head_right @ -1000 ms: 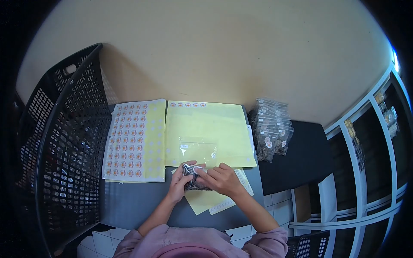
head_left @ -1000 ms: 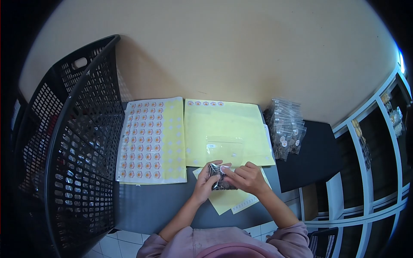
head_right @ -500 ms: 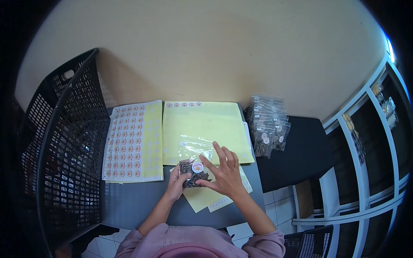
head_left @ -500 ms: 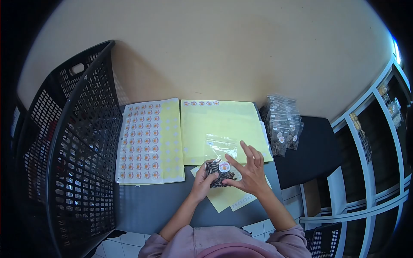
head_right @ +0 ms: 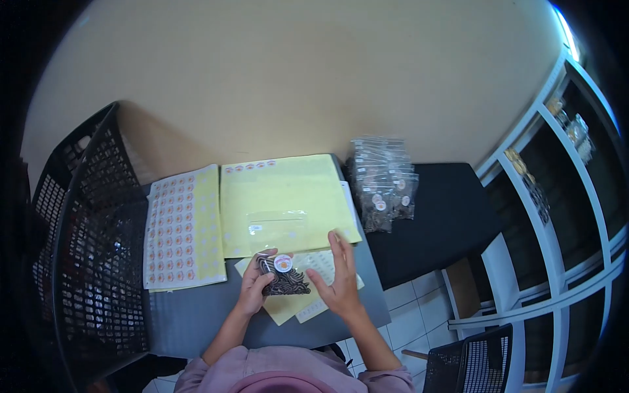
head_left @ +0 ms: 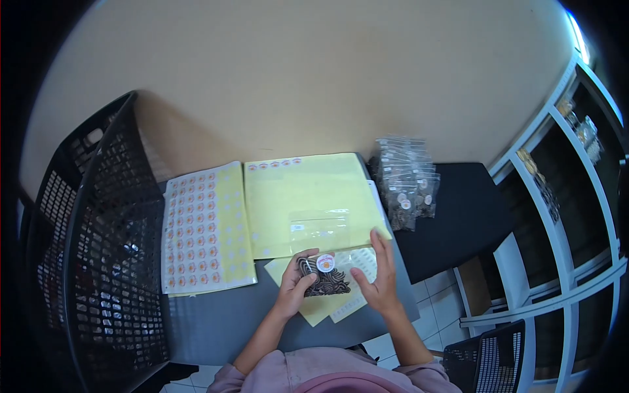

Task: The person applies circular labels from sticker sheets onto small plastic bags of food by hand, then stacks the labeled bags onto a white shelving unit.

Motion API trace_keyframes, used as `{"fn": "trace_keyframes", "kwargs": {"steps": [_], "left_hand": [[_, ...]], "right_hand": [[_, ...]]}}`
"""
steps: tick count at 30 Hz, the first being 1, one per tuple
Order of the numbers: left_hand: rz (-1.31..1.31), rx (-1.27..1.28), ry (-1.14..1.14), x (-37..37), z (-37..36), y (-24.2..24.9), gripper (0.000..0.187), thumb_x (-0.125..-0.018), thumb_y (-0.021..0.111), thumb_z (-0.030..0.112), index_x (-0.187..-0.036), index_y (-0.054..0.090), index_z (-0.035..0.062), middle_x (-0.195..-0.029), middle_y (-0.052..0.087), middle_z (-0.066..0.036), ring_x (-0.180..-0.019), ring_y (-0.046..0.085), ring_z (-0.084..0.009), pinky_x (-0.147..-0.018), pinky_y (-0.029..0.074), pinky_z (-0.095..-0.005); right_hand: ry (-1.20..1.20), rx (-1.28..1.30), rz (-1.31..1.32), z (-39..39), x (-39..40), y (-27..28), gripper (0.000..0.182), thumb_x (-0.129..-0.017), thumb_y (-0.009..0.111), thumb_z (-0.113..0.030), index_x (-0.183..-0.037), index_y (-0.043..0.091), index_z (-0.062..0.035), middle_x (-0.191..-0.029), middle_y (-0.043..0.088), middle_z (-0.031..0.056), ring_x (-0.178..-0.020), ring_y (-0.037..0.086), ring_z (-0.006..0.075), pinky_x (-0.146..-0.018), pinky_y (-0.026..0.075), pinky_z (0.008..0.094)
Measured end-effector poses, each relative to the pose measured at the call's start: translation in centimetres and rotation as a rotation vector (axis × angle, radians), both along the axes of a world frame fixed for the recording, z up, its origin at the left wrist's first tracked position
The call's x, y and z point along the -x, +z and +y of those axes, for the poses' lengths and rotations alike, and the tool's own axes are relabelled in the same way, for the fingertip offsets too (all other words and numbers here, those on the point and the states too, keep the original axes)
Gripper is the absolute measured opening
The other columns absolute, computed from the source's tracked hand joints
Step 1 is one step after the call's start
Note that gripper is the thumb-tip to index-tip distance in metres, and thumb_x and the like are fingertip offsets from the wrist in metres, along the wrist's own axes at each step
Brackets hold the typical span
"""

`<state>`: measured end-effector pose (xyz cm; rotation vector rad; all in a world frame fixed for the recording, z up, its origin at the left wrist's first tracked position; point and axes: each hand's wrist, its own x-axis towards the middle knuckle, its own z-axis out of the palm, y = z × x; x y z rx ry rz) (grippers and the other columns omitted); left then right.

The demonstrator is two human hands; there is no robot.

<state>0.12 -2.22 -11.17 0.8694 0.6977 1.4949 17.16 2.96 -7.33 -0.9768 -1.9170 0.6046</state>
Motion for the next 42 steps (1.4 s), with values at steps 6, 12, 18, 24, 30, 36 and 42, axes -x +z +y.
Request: {"fn": "trace_keyframes", "kwargs": {"steps": [6,12,18,24,30,36,42], "left_hand": [[0.138,-0.059,-0.100,-2.6,0.3,1.2,0.054,-0.081,0.044,-0.001,-0.129,0.020,0.0043,-0.129,0.034,-0.018,-0.115,0.040,-0.0246,-0.096,0.033,-0.0357],[0.539,-0.133,-0.041,-4.1,0.4,1.5,0.073,-0.080,0.049,0.001,-0.135,0.002,0.0088,-0.138,0.017,-0.014,-0.124,0.027,-0.0287,-0.099,0.025,-0.0423],[0.670,0.022,0.220,-3.1,-2.1,-0.5,0.064,-0.076,0.051,0.001,-0.131,0.018,0.0051,-0.132,0.028,-0.014,-0.111,0.041,-0.0248,-0.087,0.037,-0.0358],[0.701,0.146,0.502,-5.5,-4.9,-1.8,0.055,-0.072,0.054,0.002,-0.123,0.031,0.0027,-0.121,0.038,-0.013,-0.093,0.047,-0.0192,-0.072,0.040,-0.0282],[0.814,0.152,0.542,-9.9,-4.9,-1.9,0.047,-0.069,0.050,-0.004,-0.113,0.036,-0.0004,-0.110,0.043,-0.011,-0.082,0.045,-0.0144,-0.070,0.037,-0.0256],[0.852,-0.046,0.236,-12.6,-4.9,-2.6,0.044,-0.074,0.059,0.004,-0.115,0.041,0.0010,-0.106,0.047,-0.016,-0.083,0.050,-0.0228,-0.074,0.043,-0.0319],[0.879,-0.192,0.246,-15.7,-5.9,-1.4,0.041,-0.071,0.058,-0.002,-0.110,0.046,0.0034,-0.098,0.047,-0.011,-0.078,0.048,-0.0186,-0.071,0.041,-0.0277]], "right_hand": [[0.293,0.674,0.473,-2.1,-1.4,-3.5,0.048,-0.075,0.061,0.000,-0.117,0.039,0.0026,-0.103,0.052,0.0105,-0.090,0.054,0.0137,-0.076,0.044,0.0250],[-0.004,0.482,0.717,0.5,-7.6,-5.1,0.032,-0.076,0.057,0.005,-0.106,0.044,0.0019,-0.095,0.054,0.0077,-0.084,0.055,0.0133,-0.072,0.047,0.0254],[-0.399,0.250,0.574,10.2,-19.4,-11.3,0.030,-0.078,0.058,-0.001,-0.105,0.045,0.0024,-0.094,0.056,0.0091,-0.085,0.055,0.0135,-0.073,0.046,0.0247],[-0.400,0.429,0.224,18.7,-23.8,-15.9,0.033,-0.076,0.061,-0.006,-0.105,0.048,0.0032,-0.101,0.056,0.0085,-0.094,0.053,0.0167,-0.084,0.040,0.0271],[-0.599,0.298,-0.203,19.4,-22.7,-15.4,0.054,-0.073,0.065,-0.029,-0.118,0.044,-0.0076,-0.107,0.049,0.0121,-0.099,0.047,0.0256,-0.088,0.034,0.0380],[-0.554,0.339,-0.055,20.0,-23.0,-15.8,0.064,-0.074,0.062,-0.033,-0.126,0.035,-0.0072,-0.116,0.048,0.0070,-0.109,0.040,0.0258,-0.093,0.026,0.0413],[-0.585,0.290,-0.077,20.1,-23.1,-16.3,0.061,-0.075,0.062,-0.033,-0.124,0.038,-0.0062,-0.113,0.052,0.0076,-0.105,0.046,0.0216,-0.091,0.033,0.0375]]}}
